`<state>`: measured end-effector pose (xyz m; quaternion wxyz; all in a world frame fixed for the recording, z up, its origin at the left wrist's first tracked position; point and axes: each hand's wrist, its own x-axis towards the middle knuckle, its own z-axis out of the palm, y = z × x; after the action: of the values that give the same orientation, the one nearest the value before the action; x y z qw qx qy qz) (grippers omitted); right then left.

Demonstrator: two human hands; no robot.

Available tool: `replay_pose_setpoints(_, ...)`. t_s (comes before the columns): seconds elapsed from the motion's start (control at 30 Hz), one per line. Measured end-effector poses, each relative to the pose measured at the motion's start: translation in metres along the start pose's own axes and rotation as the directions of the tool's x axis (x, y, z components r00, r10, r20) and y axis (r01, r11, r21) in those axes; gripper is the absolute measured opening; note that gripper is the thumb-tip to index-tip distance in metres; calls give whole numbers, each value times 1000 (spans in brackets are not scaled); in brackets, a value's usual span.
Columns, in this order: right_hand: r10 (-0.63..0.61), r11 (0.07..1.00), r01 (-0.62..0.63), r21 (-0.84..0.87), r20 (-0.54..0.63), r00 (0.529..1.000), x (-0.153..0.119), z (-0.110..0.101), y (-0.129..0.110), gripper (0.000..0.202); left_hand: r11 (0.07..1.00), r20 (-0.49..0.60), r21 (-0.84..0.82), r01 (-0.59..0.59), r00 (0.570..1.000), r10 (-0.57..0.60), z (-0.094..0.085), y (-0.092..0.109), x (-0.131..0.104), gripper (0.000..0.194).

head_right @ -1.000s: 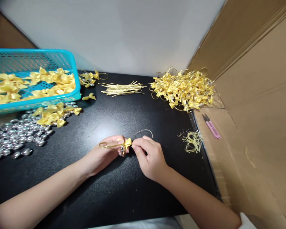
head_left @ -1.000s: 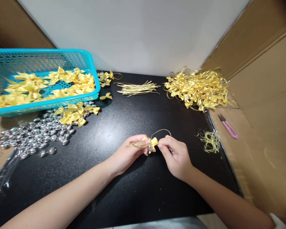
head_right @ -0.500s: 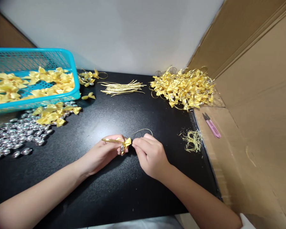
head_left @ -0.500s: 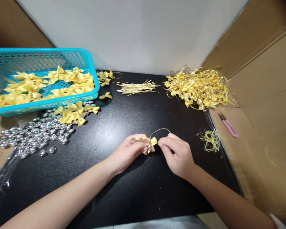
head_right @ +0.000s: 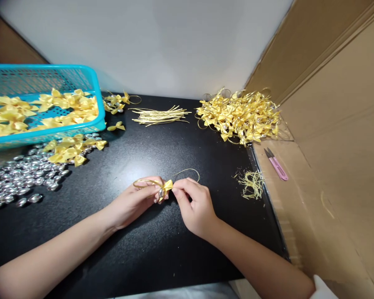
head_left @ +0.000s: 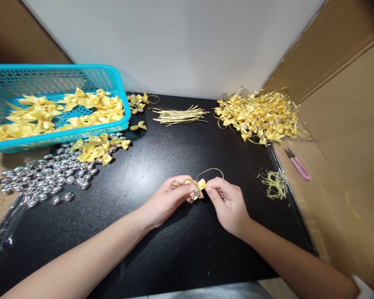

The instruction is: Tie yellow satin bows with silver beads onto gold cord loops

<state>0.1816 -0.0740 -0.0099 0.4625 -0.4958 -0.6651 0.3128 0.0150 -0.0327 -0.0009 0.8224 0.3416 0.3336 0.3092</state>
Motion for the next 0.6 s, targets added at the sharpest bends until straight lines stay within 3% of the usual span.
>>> replay_pose_setpoints(0.3, 24, 1000, -25, -12, -38, 999, -3, 4, -1, 17, 995, -28, 87, -58, 998, 60, -1, -5, -1, 29)
replay_pose_setpoints(0.6, 36, 999, -38, -33, -54, 998, -5, 3, 0, 17, 997, -63, 31, -65, 996, 67, 2, -6, -1, 19)
